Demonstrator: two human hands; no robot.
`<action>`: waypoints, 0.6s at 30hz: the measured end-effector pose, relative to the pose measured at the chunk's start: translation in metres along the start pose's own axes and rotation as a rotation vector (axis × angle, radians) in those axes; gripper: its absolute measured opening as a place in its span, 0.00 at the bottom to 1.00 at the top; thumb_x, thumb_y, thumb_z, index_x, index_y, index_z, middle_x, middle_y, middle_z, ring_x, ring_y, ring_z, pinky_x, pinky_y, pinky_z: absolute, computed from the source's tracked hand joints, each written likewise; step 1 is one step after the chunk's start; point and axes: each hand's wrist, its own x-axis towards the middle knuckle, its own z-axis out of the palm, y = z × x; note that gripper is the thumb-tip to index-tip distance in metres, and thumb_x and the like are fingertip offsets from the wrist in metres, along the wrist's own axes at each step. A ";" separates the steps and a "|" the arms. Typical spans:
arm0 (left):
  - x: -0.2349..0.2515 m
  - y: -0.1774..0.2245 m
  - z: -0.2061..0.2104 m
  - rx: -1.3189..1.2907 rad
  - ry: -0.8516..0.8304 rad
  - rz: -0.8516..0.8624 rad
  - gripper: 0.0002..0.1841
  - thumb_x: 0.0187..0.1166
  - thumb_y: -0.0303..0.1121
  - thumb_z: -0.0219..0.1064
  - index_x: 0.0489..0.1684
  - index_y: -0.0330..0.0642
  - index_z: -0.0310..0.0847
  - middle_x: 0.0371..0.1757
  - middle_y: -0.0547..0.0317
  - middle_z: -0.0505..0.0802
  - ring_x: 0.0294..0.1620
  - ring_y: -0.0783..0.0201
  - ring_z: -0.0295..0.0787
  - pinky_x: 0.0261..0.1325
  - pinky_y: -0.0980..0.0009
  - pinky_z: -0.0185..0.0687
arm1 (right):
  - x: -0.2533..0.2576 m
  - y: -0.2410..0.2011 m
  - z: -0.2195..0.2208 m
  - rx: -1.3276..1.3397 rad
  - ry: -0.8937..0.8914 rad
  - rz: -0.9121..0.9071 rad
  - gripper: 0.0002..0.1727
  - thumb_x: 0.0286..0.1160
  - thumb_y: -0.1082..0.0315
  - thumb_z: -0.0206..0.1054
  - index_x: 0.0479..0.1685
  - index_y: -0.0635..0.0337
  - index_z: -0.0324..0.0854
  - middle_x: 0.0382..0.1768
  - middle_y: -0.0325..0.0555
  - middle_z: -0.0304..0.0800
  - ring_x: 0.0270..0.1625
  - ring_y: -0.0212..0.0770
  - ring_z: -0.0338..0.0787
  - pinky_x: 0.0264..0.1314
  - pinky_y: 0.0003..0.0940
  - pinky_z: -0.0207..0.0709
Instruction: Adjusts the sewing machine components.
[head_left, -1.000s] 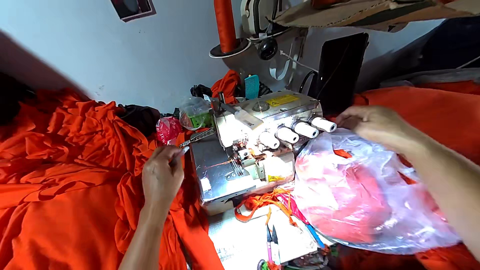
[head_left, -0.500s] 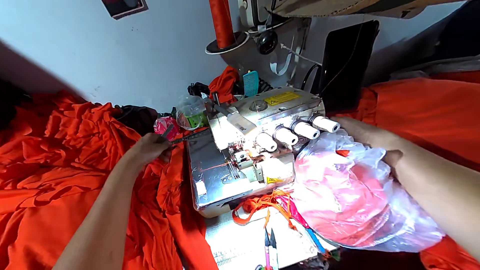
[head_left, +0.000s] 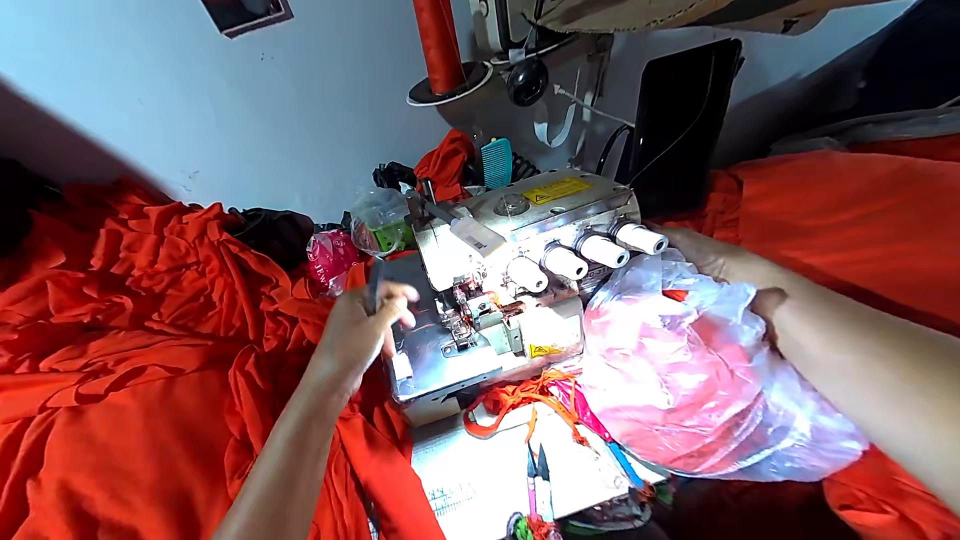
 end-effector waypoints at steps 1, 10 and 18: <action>0.007 0.002 -0.002 -0.067 0.053 0.017 0.12 0.90 0.25 0.52 0.57 0.35 0.82 0.26 0.65 0.89 0.09 0.82 0.66 0.12 0.85 0.61 | -0.002 0.002 0.001 -0.057 -0.004 -0.040 0.15 0.90 0.70 0.47 0.66 0.53 0.74 0.46 0.27 0.83 0.47 0.10 0.81 0.51 0.08 0.75; 0.061 0.024 0.026 -0.321 0.197 0.121 0.11 0.94 0.34 0.50 0.38 0.46 0.70 0.15 0.71 0.77 0.05 0.81 0.64 0.08 0.87 0.60 | -0.001 0.012 0.009 -0.430 -0.015 -0.297 0.22 0.89 0.75 0.51 0.78 0.71 0.69 0.69 0.54 0.80 0.70 0.22 0.74 0.75 0.15 0.62; 0.080 0.011 0.020 -0.084 0.219 0.326 0.11 0.87 0.26 0.55 0.59 0.37 0.79 0.31 0.65 0.84 0.20 0.78 0.78 0.22 0.80 0.75 | -0.059 -0.052 0.011 -0.854 0.278 -0.142 0.18 0.89 0.67 0.58 0.67 0.68 0.81 0.58 0.71 0.87 0.62 0.68 0.87 0.66 0.72 0.72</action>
